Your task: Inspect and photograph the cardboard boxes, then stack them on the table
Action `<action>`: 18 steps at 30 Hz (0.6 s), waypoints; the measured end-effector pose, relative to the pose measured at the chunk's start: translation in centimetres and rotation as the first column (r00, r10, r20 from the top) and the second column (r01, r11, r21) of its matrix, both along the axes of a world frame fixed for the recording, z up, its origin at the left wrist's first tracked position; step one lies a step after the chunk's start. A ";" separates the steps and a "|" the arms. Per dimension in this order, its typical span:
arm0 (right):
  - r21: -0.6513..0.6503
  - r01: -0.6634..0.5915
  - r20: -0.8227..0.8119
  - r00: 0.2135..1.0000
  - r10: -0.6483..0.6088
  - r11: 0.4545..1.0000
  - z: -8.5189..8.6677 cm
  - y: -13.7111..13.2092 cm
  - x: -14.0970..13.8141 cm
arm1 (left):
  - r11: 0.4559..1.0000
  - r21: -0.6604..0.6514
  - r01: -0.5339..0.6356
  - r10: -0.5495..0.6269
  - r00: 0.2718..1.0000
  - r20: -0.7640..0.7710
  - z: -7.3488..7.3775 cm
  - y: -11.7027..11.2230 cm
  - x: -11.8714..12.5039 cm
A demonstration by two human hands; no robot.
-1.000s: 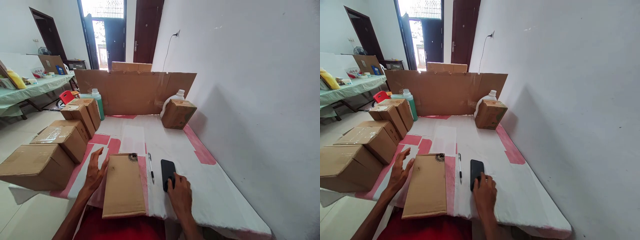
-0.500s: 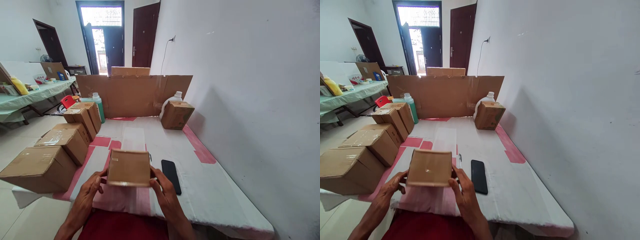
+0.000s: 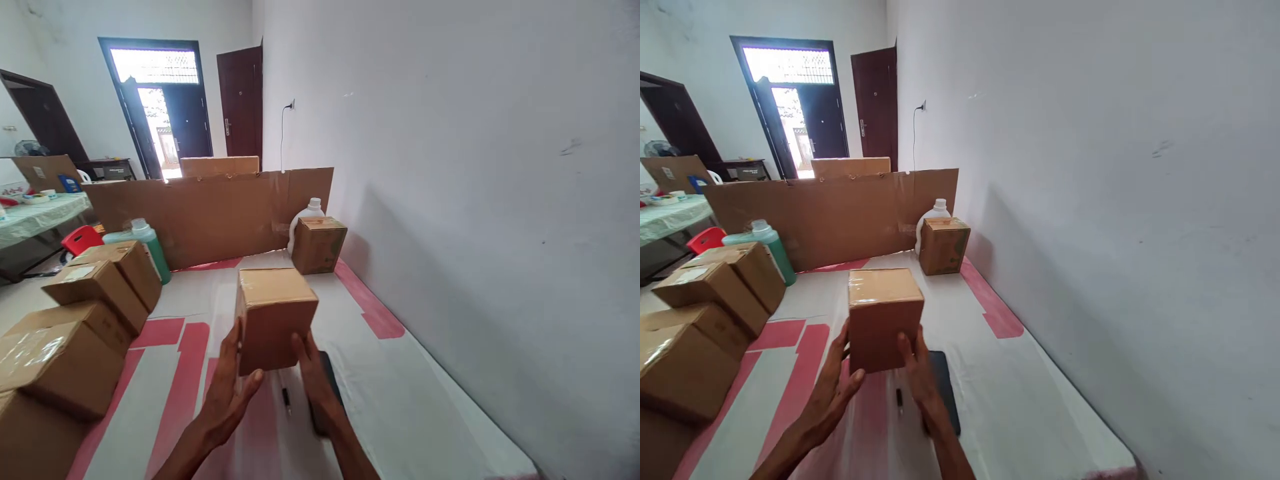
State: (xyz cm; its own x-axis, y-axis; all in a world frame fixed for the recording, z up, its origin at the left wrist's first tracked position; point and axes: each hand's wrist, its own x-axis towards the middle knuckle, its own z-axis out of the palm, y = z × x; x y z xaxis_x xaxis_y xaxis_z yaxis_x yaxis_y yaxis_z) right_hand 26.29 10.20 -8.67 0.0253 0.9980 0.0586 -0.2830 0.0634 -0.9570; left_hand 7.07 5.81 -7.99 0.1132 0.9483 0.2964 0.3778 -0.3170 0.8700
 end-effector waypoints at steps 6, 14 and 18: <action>-0.028 0.154 0.117 0.982 -0.149 0.988 1.1 10.6 12.6 | 0.954 -0.002 0.299 -0.299 0.954 -0.037 -0.9 14.7 11.3; -0.053 0.196 0.132 0.973 -0.188 0.979 -2.1 22.1 20.1 | 0.944 -0.027 0.330 -0.330 0.944 -0.010 -5.3 26.2 19.9; -0.068 0.242 0.132 0.964 -0.231 0.968 -4.4 25.6 20.9 | 0.935 -0.056 0.350 -0.351 0.936 -0.021 -6.4 29.2 20.1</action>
